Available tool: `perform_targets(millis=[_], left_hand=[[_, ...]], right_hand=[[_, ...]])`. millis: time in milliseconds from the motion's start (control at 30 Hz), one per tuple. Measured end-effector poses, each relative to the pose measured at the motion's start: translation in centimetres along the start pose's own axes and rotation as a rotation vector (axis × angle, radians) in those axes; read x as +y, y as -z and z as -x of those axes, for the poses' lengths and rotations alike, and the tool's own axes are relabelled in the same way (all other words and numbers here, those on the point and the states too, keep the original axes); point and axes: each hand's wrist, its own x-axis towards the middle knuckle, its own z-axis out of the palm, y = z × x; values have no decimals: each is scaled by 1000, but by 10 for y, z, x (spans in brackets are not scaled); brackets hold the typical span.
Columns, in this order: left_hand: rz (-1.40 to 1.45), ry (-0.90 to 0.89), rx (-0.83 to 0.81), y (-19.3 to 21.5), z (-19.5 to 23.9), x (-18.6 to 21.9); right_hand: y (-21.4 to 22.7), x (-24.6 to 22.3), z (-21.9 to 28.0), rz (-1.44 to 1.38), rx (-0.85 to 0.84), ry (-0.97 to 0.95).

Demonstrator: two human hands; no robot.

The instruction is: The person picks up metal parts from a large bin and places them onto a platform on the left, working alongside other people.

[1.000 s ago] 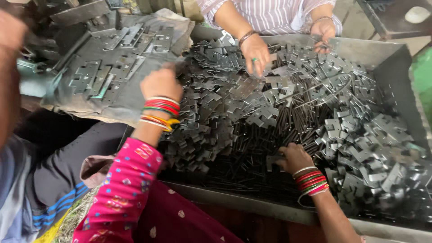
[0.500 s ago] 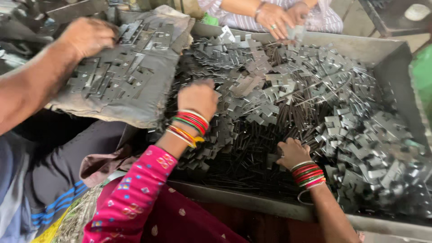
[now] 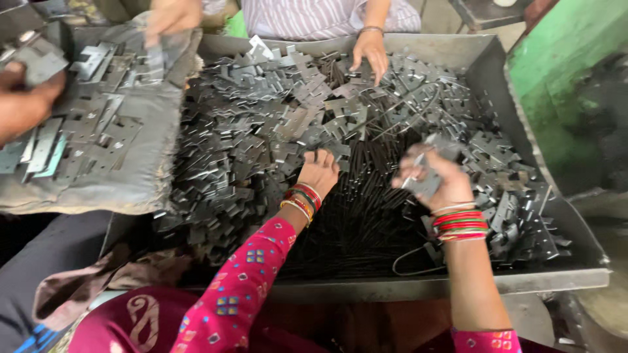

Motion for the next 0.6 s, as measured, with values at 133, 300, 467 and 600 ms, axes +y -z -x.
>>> perform_targets(millis=[133,300,467,600], left_hand=[[125,97,31,-4,-3,3],[672,501,-135,7,-17,-38],[1542,876,-283,75,-1,-69],[1118,507,-139,121,28,-94]], right_hand=[[26,56,-22,361,81,-101],[33,154,-43,1830,-76,398],[6,196,-33,2256,-80,355],[-4,161,-33,2232,-215,-39]])
